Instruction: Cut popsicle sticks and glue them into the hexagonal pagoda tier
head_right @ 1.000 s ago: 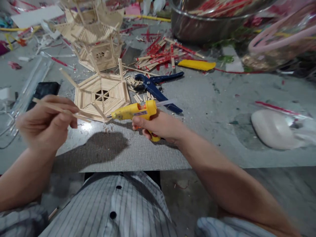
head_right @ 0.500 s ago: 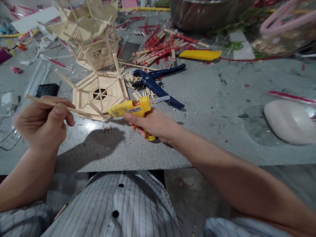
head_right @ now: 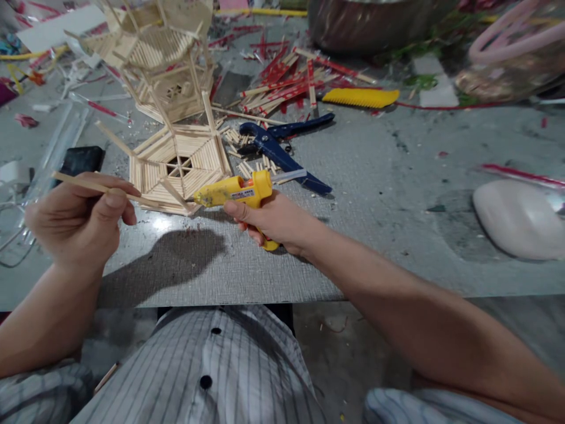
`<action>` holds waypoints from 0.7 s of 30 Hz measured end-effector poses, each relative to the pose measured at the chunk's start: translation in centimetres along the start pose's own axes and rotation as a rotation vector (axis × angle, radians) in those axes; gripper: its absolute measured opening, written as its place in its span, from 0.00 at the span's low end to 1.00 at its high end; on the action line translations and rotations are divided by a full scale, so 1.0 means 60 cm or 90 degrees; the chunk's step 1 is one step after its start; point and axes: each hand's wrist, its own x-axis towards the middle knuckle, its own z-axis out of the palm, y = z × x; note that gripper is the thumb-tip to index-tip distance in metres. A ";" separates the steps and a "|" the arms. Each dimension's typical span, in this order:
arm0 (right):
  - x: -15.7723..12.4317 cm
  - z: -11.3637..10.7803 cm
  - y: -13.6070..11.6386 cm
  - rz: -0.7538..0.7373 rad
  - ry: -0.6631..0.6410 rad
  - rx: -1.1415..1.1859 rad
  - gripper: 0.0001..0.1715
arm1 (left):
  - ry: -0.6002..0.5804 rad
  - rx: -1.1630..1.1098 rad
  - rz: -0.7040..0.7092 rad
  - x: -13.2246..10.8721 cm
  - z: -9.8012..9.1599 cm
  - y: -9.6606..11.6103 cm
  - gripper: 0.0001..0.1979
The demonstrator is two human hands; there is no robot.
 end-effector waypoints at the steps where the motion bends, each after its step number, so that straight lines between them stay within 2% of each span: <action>1: 0.000 0.001 -0.001 0.004 0.004 -0.004 0.25 | -0.003 0.002 -0.001 0.000 0.000 0.000 0.08; 6: -0.001 0.000 -0.003 0.016 0.002 -0.014 0.23 | 0.007 -0.012 -0.014 0.001 0.000 0.002 0.07; 14: -0.002 -0.003 0.000 -0.004 -0.008 -0.002 0.30 | 0.017 -0.005 -0.013 0.000 0.000 0.001 0.07; 21: -0.005 0.000 -0.003 -0.009 -0.011 -0.005 0.29 | 0.032 -0.026 -0.038 -0.002 0.001 -0.004 0.07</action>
